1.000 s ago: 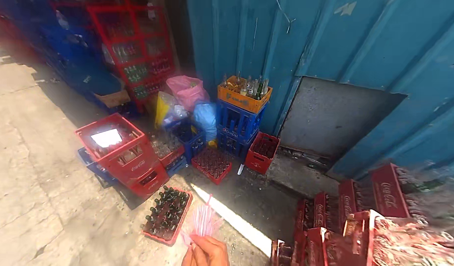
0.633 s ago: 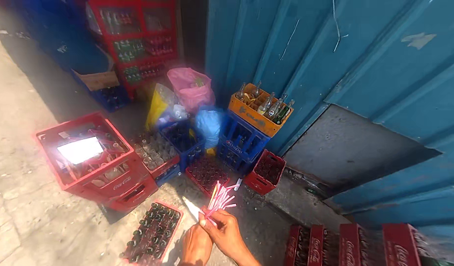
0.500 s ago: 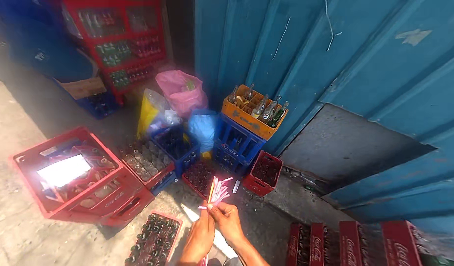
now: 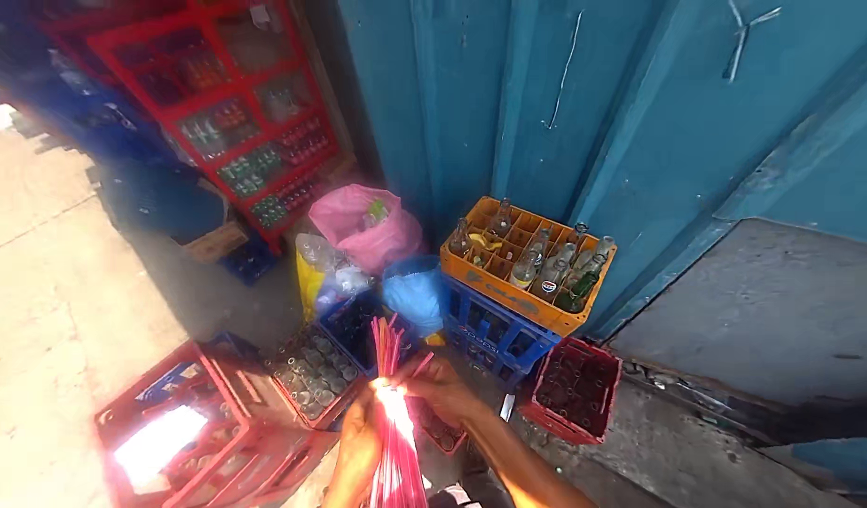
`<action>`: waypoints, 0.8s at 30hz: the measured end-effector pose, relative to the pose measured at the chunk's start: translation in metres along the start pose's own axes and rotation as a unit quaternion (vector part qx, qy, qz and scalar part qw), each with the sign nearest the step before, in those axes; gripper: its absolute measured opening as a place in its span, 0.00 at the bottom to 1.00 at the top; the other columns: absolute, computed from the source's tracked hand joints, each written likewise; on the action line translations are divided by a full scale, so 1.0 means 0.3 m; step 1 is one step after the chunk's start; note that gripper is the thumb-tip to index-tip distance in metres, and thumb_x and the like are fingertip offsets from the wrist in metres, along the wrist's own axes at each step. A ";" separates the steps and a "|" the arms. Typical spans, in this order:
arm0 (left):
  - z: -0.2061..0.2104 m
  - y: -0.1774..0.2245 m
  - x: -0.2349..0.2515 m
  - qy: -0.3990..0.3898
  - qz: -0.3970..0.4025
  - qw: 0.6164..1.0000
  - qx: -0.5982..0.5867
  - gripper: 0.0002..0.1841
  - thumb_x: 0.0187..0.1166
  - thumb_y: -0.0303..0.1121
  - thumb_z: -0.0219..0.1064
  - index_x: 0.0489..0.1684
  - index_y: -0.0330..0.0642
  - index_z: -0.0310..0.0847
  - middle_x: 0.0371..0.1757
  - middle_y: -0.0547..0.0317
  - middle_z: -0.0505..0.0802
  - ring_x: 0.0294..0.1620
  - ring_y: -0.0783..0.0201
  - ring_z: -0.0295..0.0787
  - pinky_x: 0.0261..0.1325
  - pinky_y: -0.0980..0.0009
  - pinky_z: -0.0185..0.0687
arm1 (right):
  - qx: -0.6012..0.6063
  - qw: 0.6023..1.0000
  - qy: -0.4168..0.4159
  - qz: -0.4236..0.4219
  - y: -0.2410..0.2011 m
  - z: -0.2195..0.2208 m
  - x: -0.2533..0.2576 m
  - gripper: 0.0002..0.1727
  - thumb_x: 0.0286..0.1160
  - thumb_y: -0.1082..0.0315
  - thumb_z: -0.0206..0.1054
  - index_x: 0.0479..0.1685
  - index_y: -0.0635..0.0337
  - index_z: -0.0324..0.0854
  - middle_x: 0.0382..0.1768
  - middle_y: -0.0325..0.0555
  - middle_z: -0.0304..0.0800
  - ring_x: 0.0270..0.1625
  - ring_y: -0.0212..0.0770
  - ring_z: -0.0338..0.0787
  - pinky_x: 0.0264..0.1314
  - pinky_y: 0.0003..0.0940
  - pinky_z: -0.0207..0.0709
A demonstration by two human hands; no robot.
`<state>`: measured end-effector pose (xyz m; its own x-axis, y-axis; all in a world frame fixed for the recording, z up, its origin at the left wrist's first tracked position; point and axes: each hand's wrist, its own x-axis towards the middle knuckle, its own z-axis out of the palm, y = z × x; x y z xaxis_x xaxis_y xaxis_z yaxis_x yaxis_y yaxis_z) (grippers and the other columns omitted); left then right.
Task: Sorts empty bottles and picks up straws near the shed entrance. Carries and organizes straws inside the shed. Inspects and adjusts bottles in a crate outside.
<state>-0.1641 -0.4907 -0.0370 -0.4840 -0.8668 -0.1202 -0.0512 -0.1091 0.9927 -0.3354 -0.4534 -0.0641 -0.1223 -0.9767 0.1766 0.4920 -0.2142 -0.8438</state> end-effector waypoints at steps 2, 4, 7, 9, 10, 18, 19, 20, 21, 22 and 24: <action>0.019 0.030 0.073 0.007 0.043 0.999 0.022 0.17 0.89 0.31 0.53 0.67 0.35 0.82 0.57 0.53 0.93 0.54 0.63 0.92 0.58 0.65 0.90 | -0.005 0.999 -0.033 -0.006 -0.053 -0.044 0.093 0.09 0.74 0.79 0.64 0.45 0.69 0.89 0.48 0.51 0.97 0.53 0.39 0.94 0.60 0.38 0.87; 0.044 0.054 0.139 0.031 0.060 0.997 0.029 0.16 0.79 0.25 0.66 0.64 0.33 0.84 0.56 0.52 0.95 0.54 0.63 0.92 0.60 0.68 0.88 | -0.027 0.999 -0.022 -0.005 -0.091 -0.068 0.159 0.09 0.71 0.82 0.67 0.45 0.69 0.90 0.44 0.47 0.97 0.47 0.34 0.93 0.54 0.33 0.88; 0.078 0.092 0.222 0.089 0.046 0.988 0.121 0.10 0.75 0.29 0.74 0.51 0.38 0.87 0.34 0.62 0.95 0.34 0.71 0.92 0.41 0.74 0.89 | -0.117 0.991 0.019 -0.062 -0.110 -0.077 0.214 0.10 0.68 0.81 0.73 0.47 0.69 0.92 0.45 0.48 0.97 0.46 0.33 0.94 0.53 0.31 0.90; 0.088 0.084 0.278 0.093 0.063 0.983 0.147 0.07 0.81 0.31 0.67 0.46 0.37 0.84 0.24 0.64 0.91 0.23 0.72 0.88 0.30 0.74 0.87 | -0.216 0.965 0.062 -0.133 -0.095 -0.066 0.235 0.11 0.69 0.76 0.75 0.48 0.65 0.94 0.46 0.47 0.97 0.51 0.34 0.94 0.60 0.32 0.89; 0.089 0.079 0.307 0.094 0.077 0.981 0.151 0.06 0.82 0.29 0.63 0.44 0.36 0.83 0.22 0.65 0.89 0.22 0.74 0.86 0.28 0.76 0.85 | -0.264 0.946 0.081 -0.171 -0.086 -0.059 0.244 0.10 0.71 0.74 0.75 0.49 0.63 0.95 0.48 0.47 0.98 0.55 0.36 0.95 0.65 0.35 0.88; -0.023 0.136 0.507 -0.082 -0.016 0.988 -0.132 0.18 0.87 0.37 0.49 0.51 0.34 0.83 0.39 0.50 0.96 0.37 0.61 0.96 0.43 0.64 0.94 | -0.370 0.860 0.169 -0.306 -0.064 -0.046 0.345 0.08 0.72 0.75 0.73 0.46 0.64 0.95 0.51 0.50 0.96 0.61 0.42 0.93 0.69 0.37 0.87; -0.039 0.146 0.527 -0.078 -0.029 0.987 -0.138 0.18 0.87 0.40 0.53 0.48 0.35 0.84 0.38 0.49 0.97 0.35 0.60 0.97 0.42 0.63 0.95 | -0.376 0.861 0.148 -0.309 -0.065 -0.054 0.362 0.08 0.72 0.76 0.73 0.45 0.64 0.95 0.51 0.50 0.96 0.61 0.42 0.93 0.70 0.37 0.86; -0.046 0.151 0.546 -0.066 -0.028 0.990 -0.120 0.16 0.88 0.40 0.57 0.42 0.37 0.84 0.34 0.51 0.96 0.32 0.62 0.95 0.38 0.65 0.94 | -0.383 0.860 0.127 -0.311 -0.061 -0.059 0.377 0.08 0.72 0.76 0.72 0.45 0.64 0.95 0.51 0.50 0.96 0.62 0.43 0.93 0.72 0.38 0.85; -0.048 0.149 0.563 -0.052 -0.024 0.994 -0.098 0.13 0.88 0.37 0.60 0.36 0.38 0.83 0.29 0.54 0.92 0.28 0.65 0.90 0.33 0.68 0.89 | -0.393 0.857 0.114 -0.312 -0.053 -0.063 0.389 0.08 0.72 0.77 0.72 0.45 0.64 0.95 0.51 0.50 0.96 0.62 0.43 0.93 0.72 0.38 0.85; -0.050 0.143 0.578 -0.039 -0.019 0.996 -0.083 0.12 0.86 0.34 0.61 0.33 0.39 0.83 0.27 0.56 0.90 0.25 0.67 0.86 0.29 0.71 0.85 | -0.402 0.853 0.112 -0.312 -0.042 -0.064 0.399 0.09 0.72 0.77 0.73 0.46 0.64 0.95 0.52 0.50 0.96 0.63 0.43 0.92 0.73 0.38 0.85; -0.047 0.126 0.600 -0.009 0.007 0.998 -0.060 0.12 0.85 0.30 0.59 0.30 0.40 0.83 0.22 0.61 0.87 0.21 0.71 0.82 0.26 0.74 0.80 | -0.432 0.832 0.135 -0.322 -0.014 -0.061 0.414 0.09 0.71 0.74 0.74 0.47 0.64 0.95 0.53 0.51 0.96 0.64 0.44 0.92 0.73 0.37 0.85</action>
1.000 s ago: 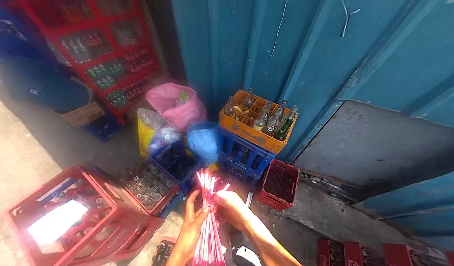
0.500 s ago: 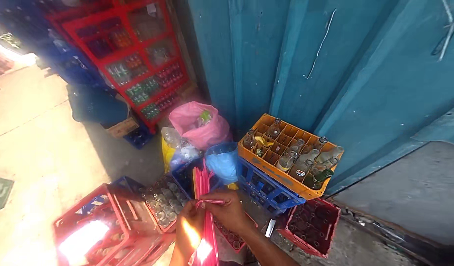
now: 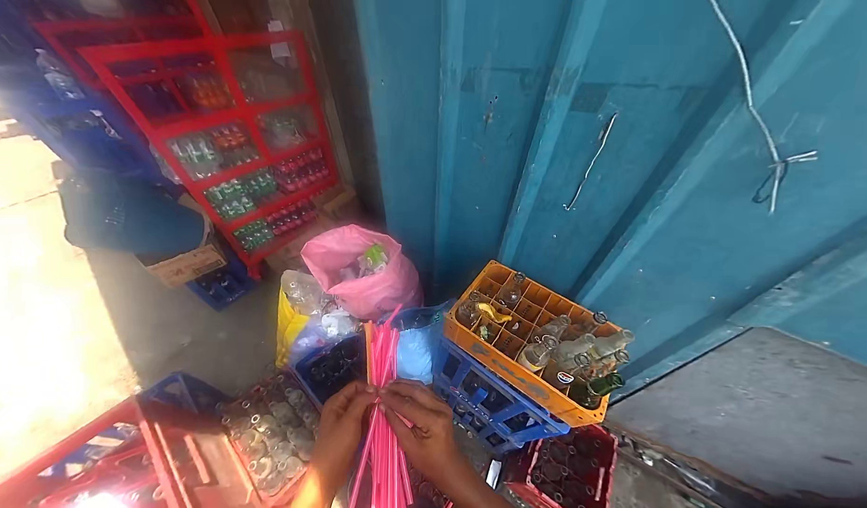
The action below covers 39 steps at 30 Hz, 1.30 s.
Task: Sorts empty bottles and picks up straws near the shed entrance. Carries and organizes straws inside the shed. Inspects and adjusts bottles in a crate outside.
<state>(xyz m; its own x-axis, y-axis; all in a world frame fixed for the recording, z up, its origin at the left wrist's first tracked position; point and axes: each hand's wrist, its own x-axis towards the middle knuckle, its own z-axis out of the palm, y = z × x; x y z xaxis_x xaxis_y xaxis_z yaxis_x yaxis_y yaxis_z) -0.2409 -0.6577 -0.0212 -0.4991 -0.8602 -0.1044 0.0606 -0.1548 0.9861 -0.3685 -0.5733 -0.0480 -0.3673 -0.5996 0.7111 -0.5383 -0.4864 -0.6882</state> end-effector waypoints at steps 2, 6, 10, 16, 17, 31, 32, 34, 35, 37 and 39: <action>0.008 -0.025 0.006 0.046 0.032 0.998 0.036 0.14 0.85 0.29 0.55 0.27 0.42 0.83 0.19 0.66 0.84 0.21 0.73 0.80 0.27 0.75 0.78 | -0.051 0.998 0.025 -0.010 0.011 0.022 -0.018 0.09 0.71 0.71 0.76 0.45 0.64 0.95 0.53 0.52 0.96 0.64 0.45 0.92 0.72 0.37 0.85; 0.004 -0.045 0.002 0.071 0.030 0.996 0.051 0.13 0.86 0.30 0.53 0.36 0.41 0.83 0.25 0.64 0.86 0.26 0.71 0.83 0.32 0.74 0.81 | -0.047 0.998 0.025 -0.018 0.023 0.051 -0.050 0.08 0.71 0.73 0.74 0.43 0.67 0.95 0.51 0.53 0.97 0.62 0.45 0.94 0.70 0.37 0.86; -0.050 -0.055 -0.015 0.007 -0.002 1.000 0.011 0.11 0.88 0.33 0.58 0.45 0.38 0.86 0.30 0.59 0.90 0.29 0.68 0.87 0.35 0.72 0.86 | -0.007 0.999 -0.007 0.033 0.016 0.040 -0.038 0.07 0.71 0.74 0.73 0.43 0.66 0.95 0.50 0.51 0.97 0.61 0.43 0.94 0.68 0.36 0.87; -0.036 -0.054 -0.015 0.094 -0.022 0.994 -0.045 0.10 0.91 0.30 0.54 0.46 0.35 0.80 0.32 0.55 0.89 0.31 0.66 0.87 0.36 0.70 0.88 | 0.045 0.998 -0.005 0.032 0.009 0.051 -0.069 0.07 0.71 0.74 0.74 0.43 0.68 0.94 0.51 0.54 0.97 0.63 0.47 0.94 0.70 0.40 0.87; -0.042 -0.063 -0.001 0.116 -0.020 0.993 -0.020 0.10 0.91 0.30 0.54 0.46 0.35 0.80 0.31 0.55 0.88 0.29 0.66 0.87 0.33 0.69 0.87 | 0.057 0.998 -0.004 0.031 -0.003 0.053 -0.084 0.07 0.71 0.74 0.74 0.42 0.68 0.94 0.51 0.54 0.97 0.62 0.47 0.94 0.70 0.40 0.88; -0.146 -0.091 -0.070 0.145 -0.062 0.986 -0.055 0.16 0.93 0.32 0.43 0.48 0.35 0.79 0.26 0.57 0.91 0.20 0.66 0.87 0.24 0.71 0.86 | 0.359 0.870 0.081 0.330 0.025 -0.114 -0.056 0.08 0.83 0.79 0.59 0.49 0.71 0.83 0.49 0.57 0.95 0.49 0.49 0.97 0.54 0.46 0.93; -0.129 -0.103 -0.080 0.122 -0.043 0.991 -0.042 0.17 0.94 0.33 0.43 0.48 0.34 0.79 0.28 0.56 0.92 0.22 0.66 0.88 0.26 0.71 0.87 | 0.366 0.858 0.092 0.350 0.036 -0.125 -0.056 0.08 0.84 0.78 0.57 0.49 0.70 0.81 0.48 0.57 0.95 0.48 0.50 0.97 0.52 0.46 0.93; -0.097 -0.131 -0.112 0.066 0.054 0.996 0.036 0.11 0.88 0.29 0.55 0.47 0.33 0.82 0.35 0.55 0.94 0.29 0.64 0.92 0.35 0.69 0.92 | 0.352 0.853 0.106 0.371 0.052 -0.145 -0.056 0.08 0.85 0.77 0.55 0.49 0.71 0.80 0.46 0.59 0.95 0.44 0.50 0.97 0.49 0.45 0.93; -0.081 -0.141 -0.124 0.035 0.112 0.989 0.094 0.08 0.84 0.29 0.62 0.47 0.33 0.86 0.39 0.56 0.95 0.33 0.63 0.93 0.38 0.67 0.93 | 0.338 0.854 0.110 0.381 0.055 -0.150 -0.056 0.08 0.85 0.78 0.55 0.49 0.73 0.79 0.44 0.59 0.95 0.42 0.49 0.97 0.47 0.43 0.93; -0.052 -0.172 -0.136 -0.005 0.200 0.957 0.212 0.11 0.79 0.34 0.72 0.52 0.39 0.90 0.51 0.56 0.94 0.41 0.64 0.93 0.42 0.67 0.94 | 0.316 0.850 0.116 0.405 0.051 -0.152 -0.064 0.08 0.84 0.78 0.56 0.48 0.74 0.79 0.40 0.57 0.95 0.38 0.46 0.97 0.43 0.41 0.93; -0.035 -0.205 -0.130 0.003 0.253 0.917 0.309 0.15 0.78 0.39 0.75 0.57 0.45 0.91 0.58 0.54 0.92 0.45 0.66 0.93 0.43 0.70 0.93 | 0.315 0.843 0.112 0.421 0.047 -0.142 -0.070 0.07 0.84 0.78 0.56 0.46 0.74 0.78 0.37 0.56 0.94 0.35 0.46 0.96 0.42 0.41 0.93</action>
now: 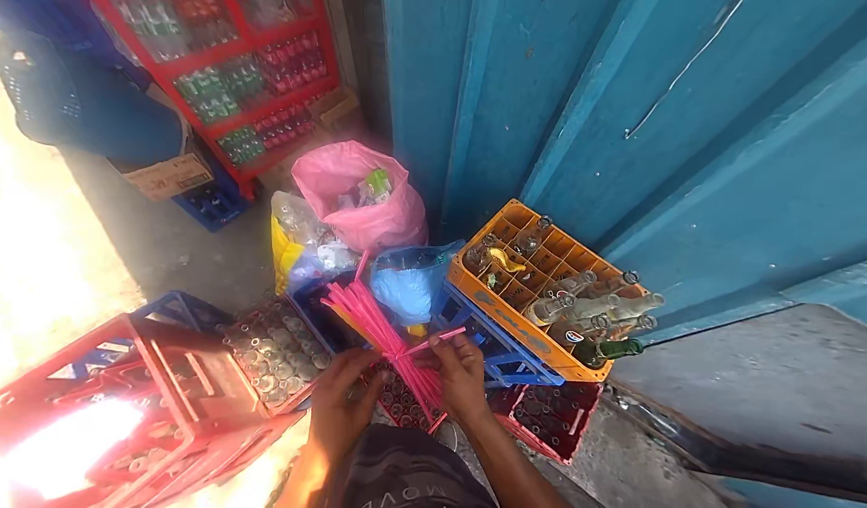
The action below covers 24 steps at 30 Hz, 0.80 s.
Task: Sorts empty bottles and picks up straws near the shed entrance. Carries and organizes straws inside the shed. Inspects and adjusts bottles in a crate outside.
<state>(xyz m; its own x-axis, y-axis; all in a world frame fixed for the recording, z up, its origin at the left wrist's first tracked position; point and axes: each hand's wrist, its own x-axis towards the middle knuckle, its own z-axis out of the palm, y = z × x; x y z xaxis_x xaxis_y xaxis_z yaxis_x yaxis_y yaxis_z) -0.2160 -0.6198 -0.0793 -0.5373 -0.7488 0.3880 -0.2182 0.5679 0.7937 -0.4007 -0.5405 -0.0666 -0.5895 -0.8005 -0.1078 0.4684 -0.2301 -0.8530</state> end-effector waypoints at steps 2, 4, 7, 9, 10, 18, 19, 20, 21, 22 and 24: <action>0.020 -0.018 -0.003 0.009 0.023 0.998 0.058 0.14 0.78 0.39 0.74 0.58 0.47 0.92 0.57 0.53 0.92 0.47 0.68 0.92 0.45 0.73 0.91 | 0.003 1.000 0.003 0.017 0.005 0.014 -0.005 0.07 0.85 0.78 0.56 0.46 0.74 0.78 0.34 0.55 0.94 0.33 0.45 0.96 0.40 0.40 0.94; 0.032 -0.031 -0.005 0.007 0.038 0.996 0.086 0.11 0.80 0.36 0.72 0.53 0.45 0.94 0.52 0.55 0.94 0.45 0.70 0.92 0.48 0.74 0.91 | 0.005 0.999 0.011 0.037 0.004 0.019 -0.005 0.07 0.85 0.78 0.55 0.45 0.73 0.77 0.33 0.55 0.93 0.32 0.44 0.95 0.39 0.39 0.93; 0.044 -0.029 0.000 -0.020 0.041 0.993 0.107 0.11 0.81 0.36 0.69 0.52 0.44 0.93 0.47 0.57 0.95 0.42 0.71 0.93 0.47 0.75 0.91 | 0.004 0.998 0.025 0.064 0.003 0.006 0.015 0.09 0.86 0.76 0.55 0.46 0.74 0.79 0.31 0.55 0.92 0.29 0.43 0.94 0.36 0.37 0.92; 0.049 -0.024 0.009 -0.041 0.054 0.992 0.111 0.14 0.83 0.36 0.67 0.60 0.44 0.91 0.50 0.55 0.95 0.44 0.69 0.93 0.49 0.73 0.91 | 0.001 0.997 0.031 0.071 0.005 -0.010 0.028 0.10 0.87 0.76 0.55 0.46 0.75 0.80 0.30 0.54 0.91 0.27 0.42 0.92 0.34 0.37 0.91; 0.048 -0.023 0.012 -0.051 0.062 0.990 0.116 0.14 0.84 0.35 0.65 0.61 0.45 0.91 0.52 0.54 0.94 0.47 0.68 0.93 0.51 0.73 0.90 | 0.004 0.996 0.031 0.077 0.004 -0.017 0.030 0.11 0.87 0.75 0.55 0.46 0.75 0.80 0.30 0.54 0.91 0.27 0.42 0.92 0.34 0.37 0.91; 0.025 -0.035 0.059 -0.129 0.099 0.958 0.238 0.12 0.86 0.41 0.62 0.49 0.50 0.92 0.45 0.55 0.93 0.41 0.60 0.93 0.40 0.63 0.91 | 0.003 0.991 -0.016 0.134 0.001 -0.030 0.039 0.14 0.89 0.70 0.56 0.45 0.72 0.85 0.28 0.49 0.90 0.25 0.36 0.88 0.31 0.31 0.86; 0.019 -0.028 0.073 -0.154 0.102 0.948 0.258 0.14 0.87 0.42 0.60 0.48 0.48 0.91 0.44 0.54 0.93 0.40 0.58 0.93 0.38 0.61 0.91 | -0.003 0.990 -0.023 0.138 0.001 -0.029 0.041 0.14 0.89 0.70 0.57 0.44 0.72 0.86 0.28 0.49 0.90 0.25 0.35 0.88 0.31 0.30 0.86; 0.013 -0.024 0.086 -0.178 0.108 0.938 0.278 0.15 0.87 0.43 0.58 0.47 0.46 0.89 0.43 0.53 0.92 0.39 0.56 0.94 0.35 0.59 0.90 | -0.008 0.989 -0.031 0.143 0.001 -0.027 0.043 0.14 0.89 0.70 0.57 0.44 0.72 0.86 0.29 0.49 0.90 0.25 0.34 0.87 0.31 0.29 0.85; 0.007 -0.019 0.096 -0.198 0.113 0.928 0.296 0.15 0.87 0.43 0.56 0.45 0.45 0.88 0.42 0.53 0.92 0.38 0.55 0.94 0.33 0.58 0.90 | -0.014 0.988 -0.040 0.148 0.003 -0.024 0.043 0.14 0.89 0.70 0.57 0.44 0.71 0.86 0.30 0.48 0.90 0.25 0.33 0.86 0.30 0.28 0.84; 0.000 -0.016 0.102 -0.215 0.118 0.918 0.311 0.16 0.87 0.43 0.55 0.44 0.44 0.86 0.40 0.52 0.91 0.38 0.54 0.93 0.33 0.57 0.89 | -0.018 0.987 -0.049 0.155 0.006 -0.021 0.043 0.15 0.90 0.70 0.56 0.45 0.71 0.86 0.31 0.48 0.90 0.25 0.33 0.86 0.30 0.27 0.83; -0.014 -0.009 0.099 -0.237 0.123 0.903 0.338 0.17 0.87 0.43 0.53 0.39 0.43 0.85 0.37 0.52 0.90 0.36 0.53 0.93 0.31 0.56 0.89 | -0.016 0.984 -0.060 0.165 0.015 -0.011 0.037 0.16 0.91 0.68 0.55 0.46 0.70 0.87 0.32 0.48 0.90 0.27 0.33 0.86 0.30 0.28 0.83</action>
<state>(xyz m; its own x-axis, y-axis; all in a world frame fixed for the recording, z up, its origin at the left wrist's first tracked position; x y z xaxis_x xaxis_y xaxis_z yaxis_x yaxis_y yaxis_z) -0.2280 -0.6450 -0.0680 -0.8904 -0.4320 0.1433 -0.4053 0.8959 0.1818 -0.4074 -0.5484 -0.0732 -0.3262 -0.8887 -0.3220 0.5994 0.0689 -0.7975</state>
